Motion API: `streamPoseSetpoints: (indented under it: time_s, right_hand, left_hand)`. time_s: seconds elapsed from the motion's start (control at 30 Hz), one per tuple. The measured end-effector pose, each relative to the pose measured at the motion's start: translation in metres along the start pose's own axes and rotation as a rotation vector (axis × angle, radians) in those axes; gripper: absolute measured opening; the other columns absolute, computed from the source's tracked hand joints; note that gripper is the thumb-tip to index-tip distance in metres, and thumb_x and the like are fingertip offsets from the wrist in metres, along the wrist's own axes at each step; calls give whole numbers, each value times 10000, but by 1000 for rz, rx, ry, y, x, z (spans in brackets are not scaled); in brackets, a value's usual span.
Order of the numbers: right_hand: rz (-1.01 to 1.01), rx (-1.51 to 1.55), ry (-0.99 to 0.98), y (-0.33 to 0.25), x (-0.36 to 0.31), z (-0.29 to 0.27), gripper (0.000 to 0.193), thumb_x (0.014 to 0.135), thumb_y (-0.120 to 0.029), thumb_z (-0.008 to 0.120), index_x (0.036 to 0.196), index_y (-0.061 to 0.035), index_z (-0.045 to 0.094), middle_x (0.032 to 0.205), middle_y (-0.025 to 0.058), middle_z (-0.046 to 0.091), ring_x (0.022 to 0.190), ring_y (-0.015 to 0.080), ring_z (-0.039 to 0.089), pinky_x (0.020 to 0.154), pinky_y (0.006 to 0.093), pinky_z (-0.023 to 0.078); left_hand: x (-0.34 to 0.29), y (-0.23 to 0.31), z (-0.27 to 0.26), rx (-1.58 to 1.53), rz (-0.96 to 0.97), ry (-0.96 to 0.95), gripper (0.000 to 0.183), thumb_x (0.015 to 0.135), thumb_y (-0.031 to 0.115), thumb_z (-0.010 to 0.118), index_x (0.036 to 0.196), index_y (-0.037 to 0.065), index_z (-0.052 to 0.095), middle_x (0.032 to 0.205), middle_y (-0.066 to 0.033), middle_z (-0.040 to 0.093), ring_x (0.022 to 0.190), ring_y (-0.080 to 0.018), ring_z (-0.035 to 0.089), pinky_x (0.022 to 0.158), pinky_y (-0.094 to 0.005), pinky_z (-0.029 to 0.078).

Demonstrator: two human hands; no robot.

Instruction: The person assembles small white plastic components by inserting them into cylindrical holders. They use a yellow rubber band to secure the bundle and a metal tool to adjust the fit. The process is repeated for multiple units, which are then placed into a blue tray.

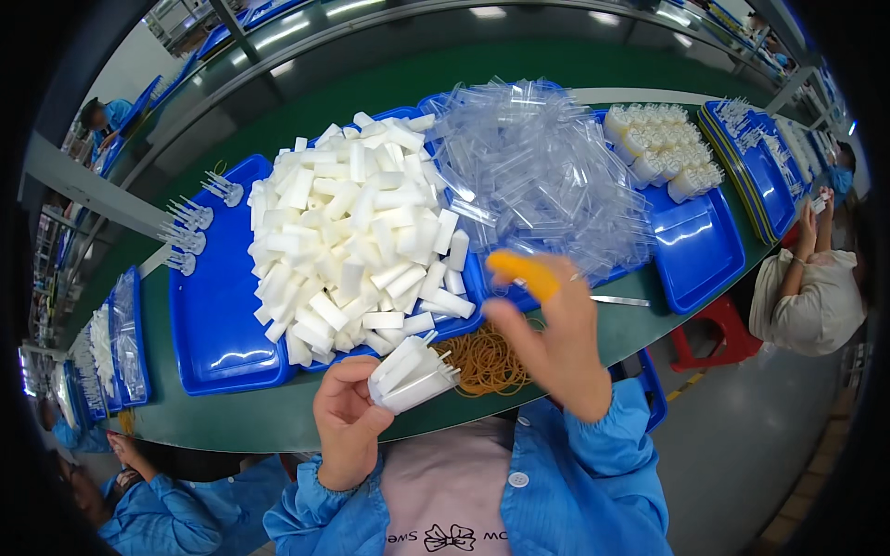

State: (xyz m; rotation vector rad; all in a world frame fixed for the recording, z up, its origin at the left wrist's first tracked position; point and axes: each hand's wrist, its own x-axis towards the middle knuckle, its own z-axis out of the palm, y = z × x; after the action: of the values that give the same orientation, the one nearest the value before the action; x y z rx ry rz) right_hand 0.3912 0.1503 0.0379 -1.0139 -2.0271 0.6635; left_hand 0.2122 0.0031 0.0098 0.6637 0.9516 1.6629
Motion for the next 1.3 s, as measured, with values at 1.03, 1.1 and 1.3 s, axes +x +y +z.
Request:
streamPoseSetpoints:
  time_s: [1.03, 1.1, 1.3]
  right_hand:
    - [450, 1128, 60, -10, -23, 6, 189, 806, 20, 575, 983, -18, 520, 873, 88, 592, 793, 170, 639, 770, 313, 509]
    - [466, 1118, -3, -12, -26, 6, 189, 800, 15, 591, 974, -17, 524, 870, 87, 598, 783, 168, 642, 757, 306, 511]
    - [446, 1139, -54, -16, -28, 6, 192, 786, 10, 610, 960, -7, 531, 863, 96, 618, 776, 161, 645, 734, 285, 511]
  left_hand:
    - [-9, -1, 2, 658, 349, -53, 417, 638, 38, 807, 988, 10, 582, 1060, -143, 521, 937, -207, 549, 820, -322, 456]
    - [-9, 0, 3, 705, 370, -61, 415, 626, 48, 817, 971, 15, 589, 1057, -142, 526, 927, -210, 551, 810, -321, 457]
    - [-6, 17, 19, 907, 459, -20, 459, 599, 67, 834, 1021, 31, 657, 964, -122, 599, 839, -207, 591, 683, -287, 497]
